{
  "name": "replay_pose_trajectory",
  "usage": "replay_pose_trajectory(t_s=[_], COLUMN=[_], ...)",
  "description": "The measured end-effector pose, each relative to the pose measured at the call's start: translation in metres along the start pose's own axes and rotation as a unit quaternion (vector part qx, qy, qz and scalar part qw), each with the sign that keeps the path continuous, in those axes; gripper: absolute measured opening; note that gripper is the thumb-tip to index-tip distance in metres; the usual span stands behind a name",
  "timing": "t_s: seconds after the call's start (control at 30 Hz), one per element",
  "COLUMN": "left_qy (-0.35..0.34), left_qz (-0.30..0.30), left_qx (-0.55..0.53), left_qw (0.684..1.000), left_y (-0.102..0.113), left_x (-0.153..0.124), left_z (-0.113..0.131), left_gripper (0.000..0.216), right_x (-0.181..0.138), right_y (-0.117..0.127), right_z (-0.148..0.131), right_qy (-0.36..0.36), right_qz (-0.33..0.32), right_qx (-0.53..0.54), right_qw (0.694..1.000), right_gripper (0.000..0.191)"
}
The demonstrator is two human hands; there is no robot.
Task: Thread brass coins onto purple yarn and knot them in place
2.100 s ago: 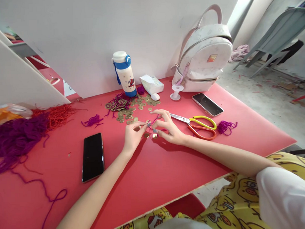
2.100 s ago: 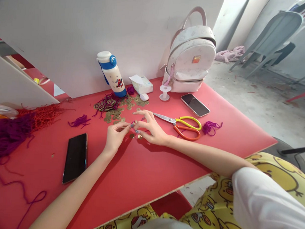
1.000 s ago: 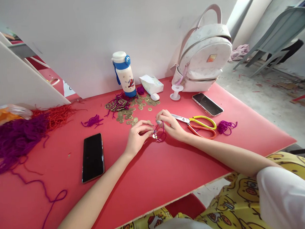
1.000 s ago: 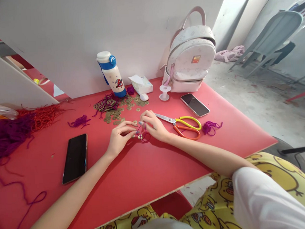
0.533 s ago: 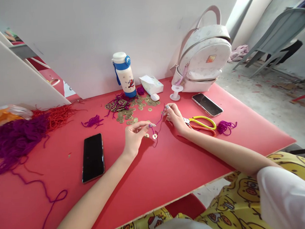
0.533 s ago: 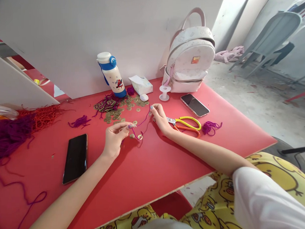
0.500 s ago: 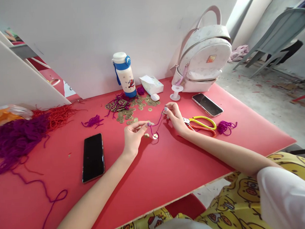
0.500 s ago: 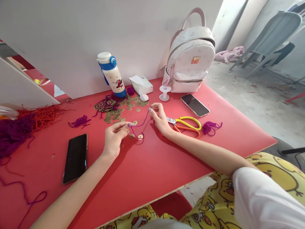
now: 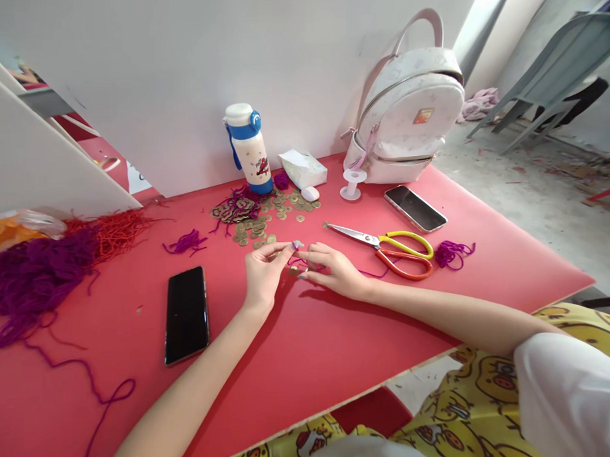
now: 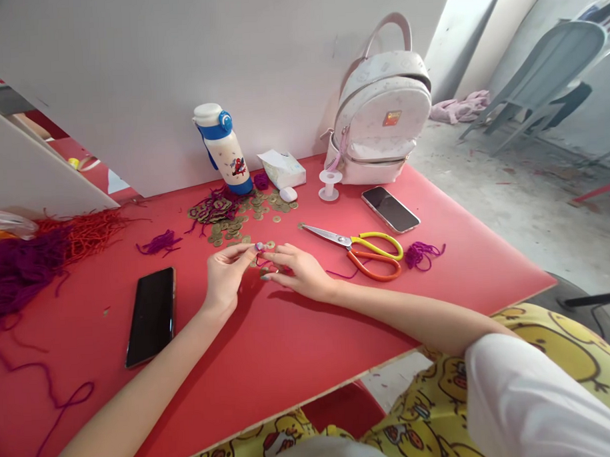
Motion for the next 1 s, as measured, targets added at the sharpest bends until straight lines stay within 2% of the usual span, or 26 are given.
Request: replay_pose_trajectory(t_s=[0.13,0.27,0.37,0.57,0.7,0.87,1.0], left_qy=[-0.054,-0.136,-0.152,-0.130,-0.115,-0.111,-0.115], left_qz=[-0.031,-0.057,-0.080,-0.096,-0.097,-0.099,-0.090], left_qx=[0.105,0.233,0.292,0.250,0.232,0.191,0.149], left_qw=[0.993,0.961,0.941,0.955,0.961,0.970,0.978], left_y=[-0.004,-0.010,-0.016,-0.017,-0.016,-0.016,-0.014], left_x=[-0.002,-0.006,-0.007,-0.004,-0.002,-0.001,0.000], left_z=[0.007,0.016,0.013,0.005,0.002,0.001,0.001], left_gripper=[0.012,0.009,0.009,0.014,0.012,0.013,0.012], right_x=[0.000,0.002,0.004,0.006,0.006,0.007,0.008], right_y=[-0.002,0.010,0.020,0.033,0.032,0.033,0.032], right_z=[0.004,-0.004,0.001,0.024,0.026,0.023,0.026], right_qy=[-0.048,-0.009,-0.015,-0.080,-0.091,-0.069,-0.054], right_qz=[-0.009,0.014,0.038,0.109,0.104,0.101,0.093], right_qx=[0.147,0.129,0.104,0.135,0.145,0.134,0.082], right_qw=[0.988,0.992,0.994,0.982,0.980,0.983,0.991], right_gripper=[0.027,0.029,0.029,0.031,0.033,0.034,0.019])
Point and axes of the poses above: each hand's wrist, its own x-axis towards the middle knuckle, its own y-axis out of the back of the hand, z = x × y, the point moved 8 cm from there along x, towards the middle knuckle, and after that the axes turned 2 degrees about -z, right-handed, at the moved point
